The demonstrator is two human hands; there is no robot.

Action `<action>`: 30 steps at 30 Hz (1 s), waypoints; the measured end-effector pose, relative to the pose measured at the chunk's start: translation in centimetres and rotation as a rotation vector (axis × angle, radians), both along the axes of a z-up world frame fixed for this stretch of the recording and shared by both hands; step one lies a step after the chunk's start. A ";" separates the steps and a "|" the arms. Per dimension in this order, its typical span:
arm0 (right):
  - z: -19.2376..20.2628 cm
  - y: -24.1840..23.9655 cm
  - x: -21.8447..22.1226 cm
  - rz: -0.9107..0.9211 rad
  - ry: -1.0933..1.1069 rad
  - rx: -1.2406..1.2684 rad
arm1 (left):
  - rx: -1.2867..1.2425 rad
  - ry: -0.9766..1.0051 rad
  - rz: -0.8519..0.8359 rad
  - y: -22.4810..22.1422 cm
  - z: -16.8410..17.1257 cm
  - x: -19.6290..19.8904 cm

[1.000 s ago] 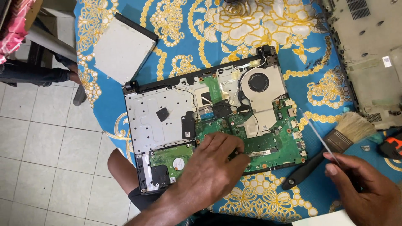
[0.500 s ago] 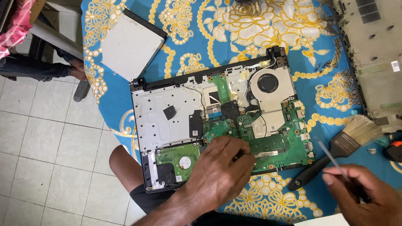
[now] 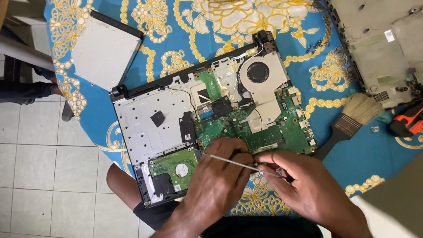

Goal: The person is disassembling a laptop, specifically disconnecting internal ribbon cables and removing the optical drive unit.

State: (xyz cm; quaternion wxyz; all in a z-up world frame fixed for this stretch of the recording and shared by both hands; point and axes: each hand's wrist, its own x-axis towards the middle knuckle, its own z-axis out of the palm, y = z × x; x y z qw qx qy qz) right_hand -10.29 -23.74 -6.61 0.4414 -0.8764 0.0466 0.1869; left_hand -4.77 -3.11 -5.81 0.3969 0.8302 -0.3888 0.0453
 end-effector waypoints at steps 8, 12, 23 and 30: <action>0.1 0.2 0.7 0.011 0.012 -0.072 | -0.019 -0.007 0.025 -0.2 -0.4 -0.1; 0.0 0.5 1.0 -0.002 0.013 -0.124 | -0.047 0.009 0.060 -0.4 -0.3 -0.2; 0.5 -0.2 1.3 0.053 0.084 -0.115 | -0.066 0.009 0.039 0.4 -0.6 -1.2; 0.3 -0.5 1.4 0.090 0.067 -0.111 | -0.058 0.000 0.087 -0.1 -0.8 -1.6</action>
